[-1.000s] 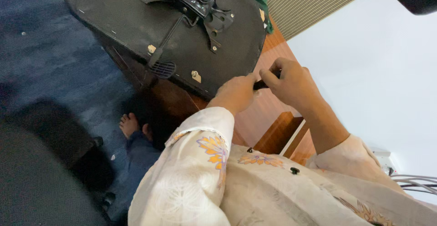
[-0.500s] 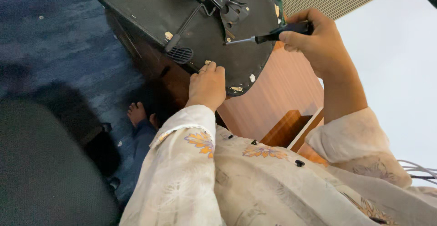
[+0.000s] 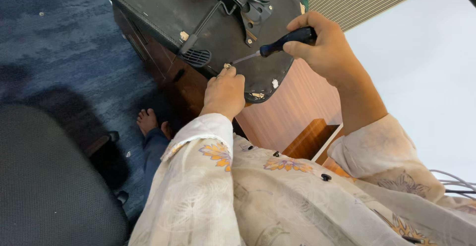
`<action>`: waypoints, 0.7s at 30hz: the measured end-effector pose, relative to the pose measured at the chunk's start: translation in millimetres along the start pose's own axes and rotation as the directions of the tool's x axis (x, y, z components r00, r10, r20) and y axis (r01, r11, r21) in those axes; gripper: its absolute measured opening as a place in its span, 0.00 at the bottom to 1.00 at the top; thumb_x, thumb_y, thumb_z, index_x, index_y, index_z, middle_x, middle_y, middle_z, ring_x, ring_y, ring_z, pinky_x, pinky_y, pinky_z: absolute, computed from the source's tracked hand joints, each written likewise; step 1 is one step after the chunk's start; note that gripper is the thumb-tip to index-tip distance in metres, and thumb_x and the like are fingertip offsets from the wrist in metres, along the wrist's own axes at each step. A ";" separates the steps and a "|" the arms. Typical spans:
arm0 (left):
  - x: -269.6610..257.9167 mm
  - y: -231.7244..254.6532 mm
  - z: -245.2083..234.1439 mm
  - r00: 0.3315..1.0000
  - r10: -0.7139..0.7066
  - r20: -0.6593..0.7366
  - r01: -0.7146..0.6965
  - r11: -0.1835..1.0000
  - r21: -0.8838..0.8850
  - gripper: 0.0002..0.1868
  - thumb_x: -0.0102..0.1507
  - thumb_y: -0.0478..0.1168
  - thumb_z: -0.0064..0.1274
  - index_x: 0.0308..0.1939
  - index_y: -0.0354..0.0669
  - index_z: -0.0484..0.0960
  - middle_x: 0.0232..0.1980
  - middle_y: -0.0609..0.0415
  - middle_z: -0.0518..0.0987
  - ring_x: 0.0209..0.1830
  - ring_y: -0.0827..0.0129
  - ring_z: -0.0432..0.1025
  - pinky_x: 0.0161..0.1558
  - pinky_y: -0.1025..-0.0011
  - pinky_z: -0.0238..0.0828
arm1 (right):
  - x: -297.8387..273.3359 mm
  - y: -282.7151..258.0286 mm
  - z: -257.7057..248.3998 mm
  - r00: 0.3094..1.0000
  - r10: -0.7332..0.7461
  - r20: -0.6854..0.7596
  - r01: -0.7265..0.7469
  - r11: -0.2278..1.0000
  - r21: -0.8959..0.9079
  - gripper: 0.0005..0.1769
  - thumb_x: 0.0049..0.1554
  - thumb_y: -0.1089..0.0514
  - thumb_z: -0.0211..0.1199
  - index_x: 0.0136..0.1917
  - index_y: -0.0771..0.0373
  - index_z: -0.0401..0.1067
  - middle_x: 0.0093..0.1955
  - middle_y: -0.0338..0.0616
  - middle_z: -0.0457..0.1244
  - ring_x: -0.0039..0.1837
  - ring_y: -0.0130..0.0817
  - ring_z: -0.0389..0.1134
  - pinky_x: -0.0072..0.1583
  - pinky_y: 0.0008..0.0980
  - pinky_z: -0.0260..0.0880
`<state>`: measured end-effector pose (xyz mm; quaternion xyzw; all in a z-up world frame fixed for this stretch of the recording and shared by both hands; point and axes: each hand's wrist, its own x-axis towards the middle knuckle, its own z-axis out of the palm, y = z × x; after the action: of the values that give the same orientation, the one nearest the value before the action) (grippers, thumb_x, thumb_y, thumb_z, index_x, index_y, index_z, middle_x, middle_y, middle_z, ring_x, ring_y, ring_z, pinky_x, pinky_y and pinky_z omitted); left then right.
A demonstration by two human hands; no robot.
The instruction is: The person uses a screwdriver to loosen and remove screws from the underside of an overturned office chair. They work on multiple fasteners around the central mounting plate while the chair remains upside down.
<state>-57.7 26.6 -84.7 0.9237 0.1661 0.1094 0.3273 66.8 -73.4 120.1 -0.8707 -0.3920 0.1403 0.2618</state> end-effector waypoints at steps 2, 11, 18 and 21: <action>-0.9 -0.4 -2.5 0.998 -0.023 0.065 0.024 1.000 -0.014 0.10 0.61 0.34 0.52 0.45 0.43 0.83 0.62 0.47 0.75 0.72 0.56 0.64 0.62 0.56 0.65 | 1.5 -1.0 2.4 1.000 -0.019 0.010 0.019 1.000 -0.008 0.19 0.55 0.62 0.72 0.59 0.63 0.72 0.42 0.33 0.62 0.43 0.20 0.62 0.44 0.24 0.63; -1.0 6.5 -10.0 0.989 -0.118 0.091 0.119 0.993 -0.004 0.11 0.61 0.36 0.52 0.46 0.45 0.84 0.65 0.47 0.73 0.69 0.56 0.63 0.64 0.53 0.62 | 2.2 -3.9 9.1 0.995 -0.084 0.045 0.090 0.986 -0.141 0.19 0.56 0.61 0.71 0.59 0.64 0.71 0.44 0.34 0.63 0.43 0.22 0.63 0.44 0.25 0.65; -1.8 8.3 -15.2 0.982 -0.151 0.117 0.154 0.988 -0.022 0.12 0.62 0.36 0.53 0.48 0.44 0.85 0.67 0.50 0.72 0.71 0.57 0.62 0.63 0.51 0.63 | -0.7 -4.1 8.2 0.996 -0.079 0.048 0.085 0.988 -0.129 0.18 0.56 0.62 0.70 0.59 0.64 0.71 0.43 0.35 0.62 0.42 0.22 0.62 0.43 0.26 0.64; -0.9 9.3 -18.8 0.975 -0.169 0.142 0.172 0.985 -0.013 0.13 0.61 0.36 0.54 0.49 0.44 0.85 0.69 0.51 0.70 0.72 0.58 0.61 0.63 0.52 0.63 | -1.1 -4.5 7.1 0.998 -0.056 0.025 0.059 0.988 -0.140 0.18 0.56 0.61 0.71 0.59 0.63 0.72 0.41 0.35 0.61 0.41 0.21 0.61 0.42 0.26 0.62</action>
<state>-62.2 30.1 -64.6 0.9074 0.2199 0.0177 0.3578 60.2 -69.3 116.8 -0.8737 -0.4287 0.1140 0.1994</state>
